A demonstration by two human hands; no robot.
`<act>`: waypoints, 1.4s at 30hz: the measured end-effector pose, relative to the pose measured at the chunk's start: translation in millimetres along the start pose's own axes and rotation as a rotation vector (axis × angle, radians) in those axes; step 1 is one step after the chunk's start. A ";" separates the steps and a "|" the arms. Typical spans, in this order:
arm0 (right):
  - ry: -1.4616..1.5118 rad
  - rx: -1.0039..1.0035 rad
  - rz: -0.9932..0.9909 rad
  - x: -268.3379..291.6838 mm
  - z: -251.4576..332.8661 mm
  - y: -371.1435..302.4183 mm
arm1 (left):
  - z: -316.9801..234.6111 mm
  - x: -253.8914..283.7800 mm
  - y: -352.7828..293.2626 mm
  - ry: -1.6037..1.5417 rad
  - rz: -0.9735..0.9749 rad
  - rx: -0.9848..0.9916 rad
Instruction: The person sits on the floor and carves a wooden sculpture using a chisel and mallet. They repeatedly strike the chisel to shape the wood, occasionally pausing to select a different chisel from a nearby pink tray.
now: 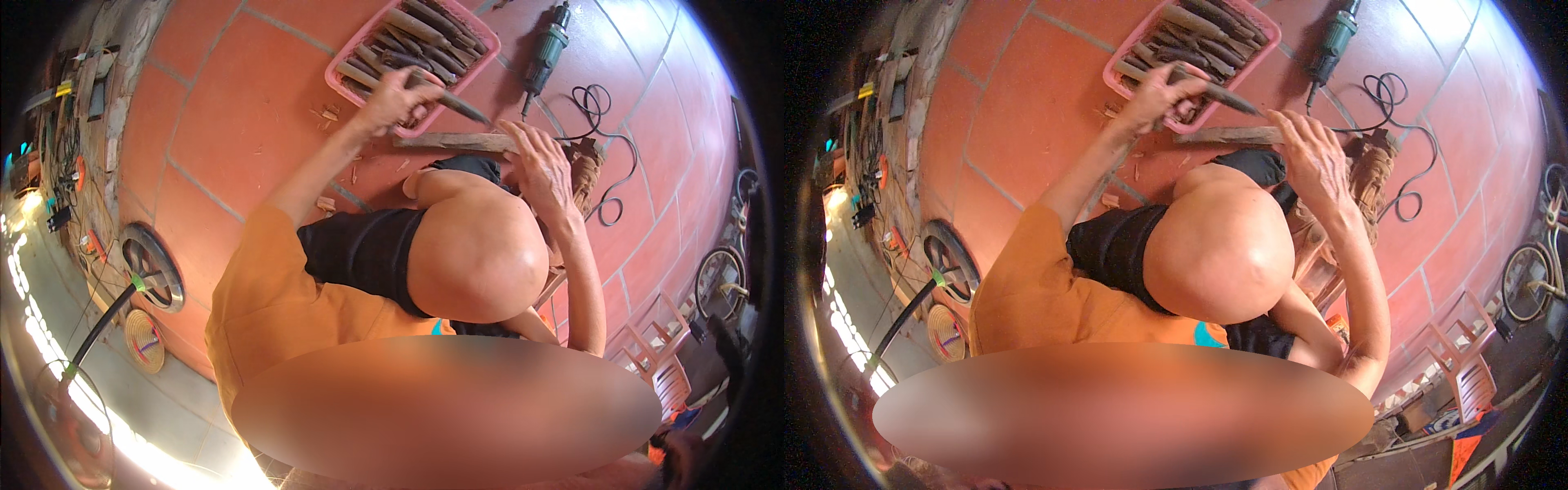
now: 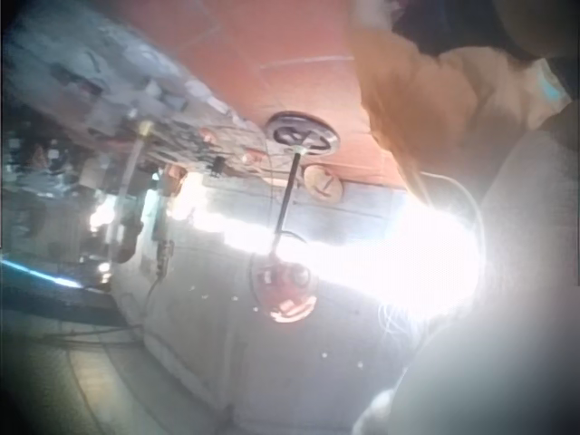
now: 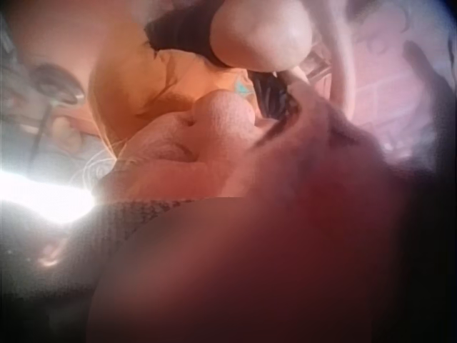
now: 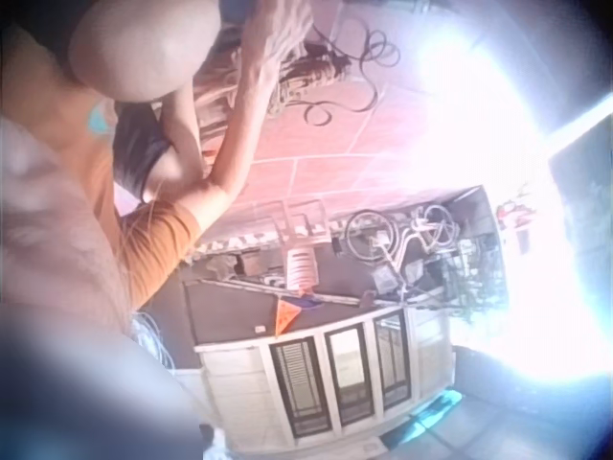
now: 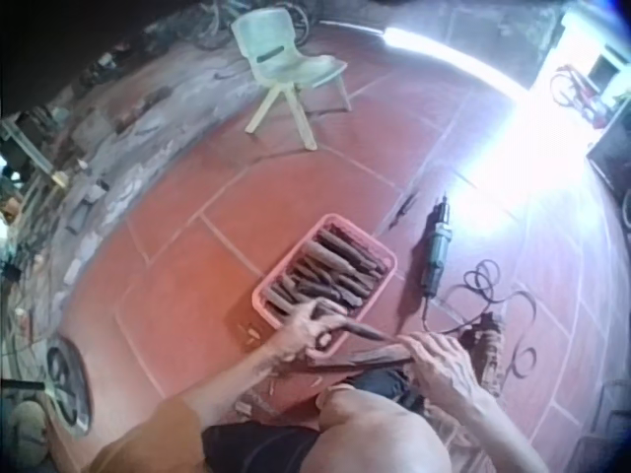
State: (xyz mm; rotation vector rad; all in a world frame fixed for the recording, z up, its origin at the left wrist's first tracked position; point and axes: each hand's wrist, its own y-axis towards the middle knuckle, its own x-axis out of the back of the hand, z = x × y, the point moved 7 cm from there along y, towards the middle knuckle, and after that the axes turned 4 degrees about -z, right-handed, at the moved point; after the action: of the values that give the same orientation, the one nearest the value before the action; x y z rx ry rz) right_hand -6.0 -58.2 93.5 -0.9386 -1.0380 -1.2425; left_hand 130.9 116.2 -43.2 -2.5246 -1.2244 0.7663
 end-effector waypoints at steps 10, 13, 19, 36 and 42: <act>0.249 -0.443 0.135 15.7 -76.3 -113.9 | -38.7 106.9 80.2 0.466 -0.242 -0.237; 0.278 -0.477 0.095 10.4 -82.9 -147.7 | -54.0 86.2 83.4 0.614 -0.251 -0.313; 0.167 -0.458 -0.141 20.1 -82.6 -171.9 | -23.1 -28.6 63.6 0.610 0.054 -0.145; -0.012 -0.477 -0.706 53.9 -124.3 -215.4 | -1.2 -314.7 15.2 0.230 0.873 -0.115; 1.019 -0.685 -1.101 20.0 -164.2 -283.5 | 84.5 -177.8 87.6 1.131 0.565 -0.154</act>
State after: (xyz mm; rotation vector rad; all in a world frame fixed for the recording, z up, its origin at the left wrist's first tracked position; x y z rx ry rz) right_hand -271.3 -249.8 68.0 0.0178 -0.1900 -2.6909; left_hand 51.1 -78.9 -87.7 -2.6801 -0.1870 -0.6888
